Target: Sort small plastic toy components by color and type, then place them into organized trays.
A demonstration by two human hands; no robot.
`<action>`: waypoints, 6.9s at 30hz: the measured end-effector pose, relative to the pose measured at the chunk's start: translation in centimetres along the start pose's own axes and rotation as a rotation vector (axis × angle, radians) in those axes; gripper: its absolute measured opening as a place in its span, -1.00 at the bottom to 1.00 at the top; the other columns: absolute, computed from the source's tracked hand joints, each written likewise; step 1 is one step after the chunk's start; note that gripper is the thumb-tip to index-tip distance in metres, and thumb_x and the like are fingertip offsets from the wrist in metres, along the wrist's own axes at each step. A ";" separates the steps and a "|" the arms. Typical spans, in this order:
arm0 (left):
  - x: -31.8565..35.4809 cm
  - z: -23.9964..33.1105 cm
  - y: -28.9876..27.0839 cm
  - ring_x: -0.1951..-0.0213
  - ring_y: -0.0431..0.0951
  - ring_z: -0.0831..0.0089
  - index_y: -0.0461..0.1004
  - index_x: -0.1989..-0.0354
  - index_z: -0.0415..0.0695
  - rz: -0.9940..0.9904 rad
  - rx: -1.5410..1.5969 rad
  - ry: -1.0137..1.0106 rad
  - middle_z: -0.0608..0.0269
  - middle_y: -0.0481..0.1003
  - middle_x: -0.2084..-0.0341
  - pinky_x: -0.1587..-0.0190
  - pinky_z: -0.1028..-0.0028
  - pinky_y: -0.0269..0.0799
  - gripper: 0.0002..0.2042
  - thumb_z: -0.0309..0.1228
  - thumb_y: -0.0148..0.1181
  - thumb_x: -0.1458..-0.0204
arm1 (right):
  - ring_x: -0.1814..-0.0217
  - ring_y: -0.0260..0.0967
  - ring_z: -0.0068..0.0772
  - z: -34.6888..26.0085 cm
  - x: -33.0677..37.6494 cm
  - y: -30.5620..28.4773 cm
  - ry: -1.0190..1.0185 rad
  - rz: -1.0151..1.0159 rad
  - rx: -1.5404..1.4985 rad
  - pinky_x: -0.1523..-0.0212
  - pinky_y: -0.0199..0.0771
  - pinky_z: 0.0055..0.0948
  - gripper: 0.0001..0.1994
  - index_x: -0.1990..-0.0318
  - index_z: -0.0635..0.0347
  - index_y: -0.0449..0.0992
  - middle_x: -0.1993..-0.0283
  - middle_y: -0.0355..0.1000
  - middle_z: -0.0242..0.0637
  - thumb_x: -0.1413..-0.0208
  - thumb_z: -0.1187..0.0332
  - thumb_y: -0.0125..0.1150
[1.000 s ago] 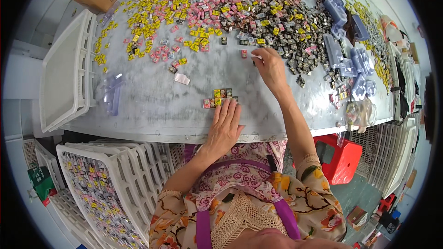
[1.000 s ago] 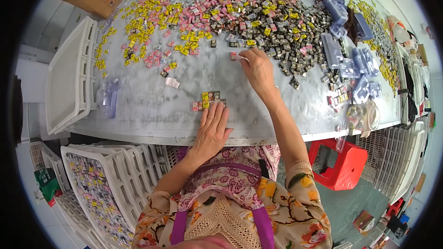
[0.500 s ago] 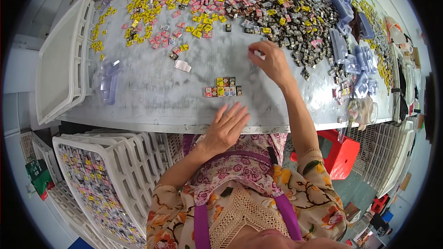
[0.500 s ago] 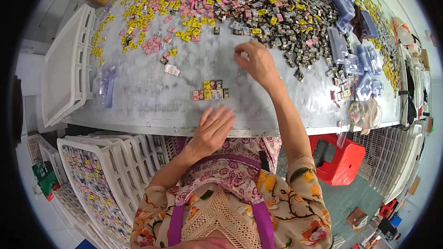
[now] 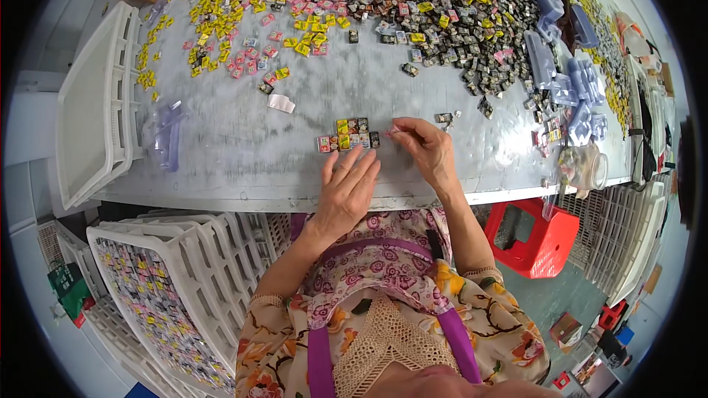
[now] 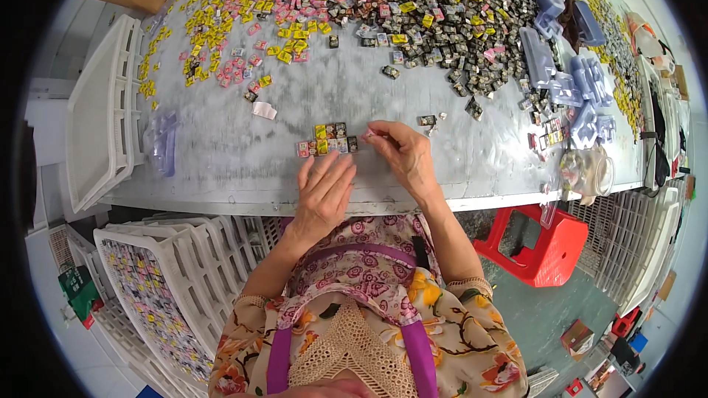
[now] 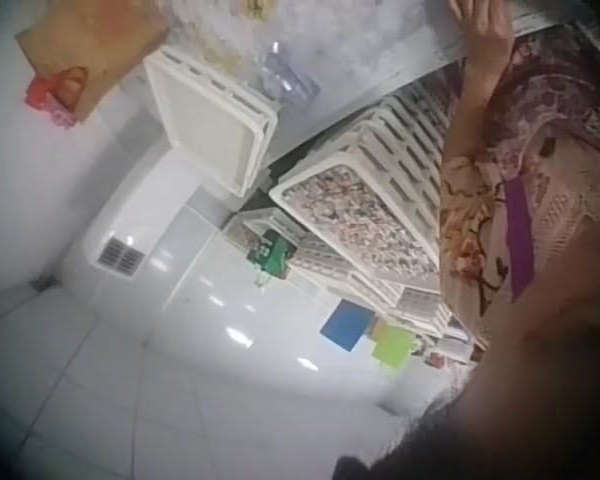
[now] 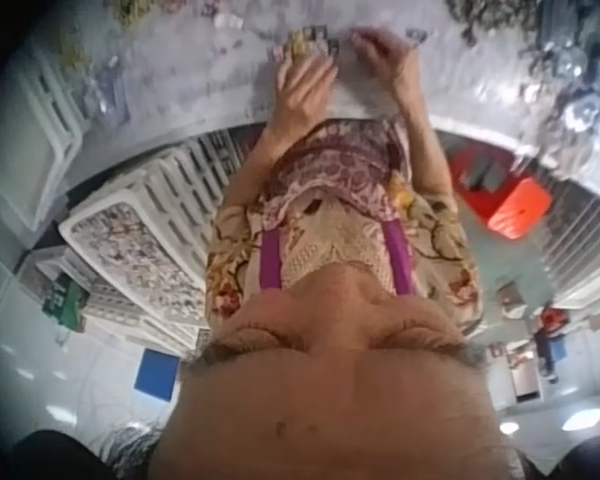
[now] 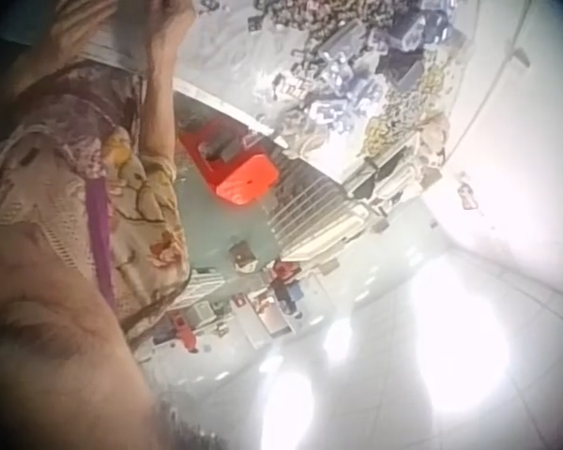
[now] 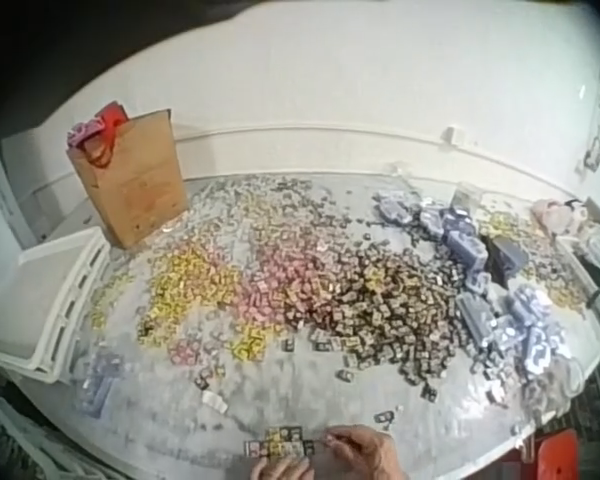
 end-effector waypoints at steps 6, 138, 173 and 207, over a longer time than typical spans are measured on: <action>-0.2 -0.3 1.2 -0.34 0.28 0.23 0.51 -0.07 -0.24 -0.079 -0.032 -0.019 0.14 0.42 -0.19 -0.37 0.01 -0.03 -0.60 -0.42 0.31 -0.03 | 0.29 0.50 -0.62 0.3 0.0 0.1 0.072 -0.037 0.029 0.29 0.45 -0.59 -0.85 0.13 0.34 0.60 0.28 0.61 -0.27 -0.20 0.47 0.26; 31.6 -0.8 -34.9 -0.05 0.46 0.02 0.41 -0.17 -0.12 0.149 -0.443 -1.123 0.03 0.41 0.00 -0.07 0.15 0.46 -0.36 -0.29 0.44 0.18 | 0.35 0.40 -0.70 1.4 -1.2 12.3 -0.039 -0.375 0.125 0.42 0.35 -0.67 -0.78 0.00 0.17 0.62 0.28 0.54 -0.48 -0.28 0.34 0.18; 13.1 -5.8 -19.0 0.47 0.45 0.60 0.57 0.16 -0.22 0.527 0.077 -0.796 0.23 0.56 0.30 0.42 0.57 0.37 -0.78 -0.64 0.31 0.01 | -0.05 0.40 -0.20 -11.7 -10.0 41.1 -1.201 -0.295 0.787 -0.06 0.42 -0.20 -0.83 0.29 0.17 0.61 0.07 0.49 -0.24 0.05 0.40 0.18; 12.3 -24.5 -11.7 0.02 0.52 0.39 0.52 -0.03 -0.20 0.662 0.545 -0.937 0.19 0.57 0.10 -0.10 0.41 0.40 -0.62 -0.61 0.31 0.02 | 0.11 0.48 -0.22 -4.0 0.1 1.9 -0.662 -0.159 0.621 0.14 0.53 -0.30 -0.77 0.20 0.18 0.59 0.11 0.54 -0.30 0.09 0.50 0.38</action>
Point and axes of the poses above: each hand's wrist, its own x-axis away from the middle knuckle, its own y-axis out of the palm, z = x × y, the point moved 8 cm from there along -x, towards the middle knuckle
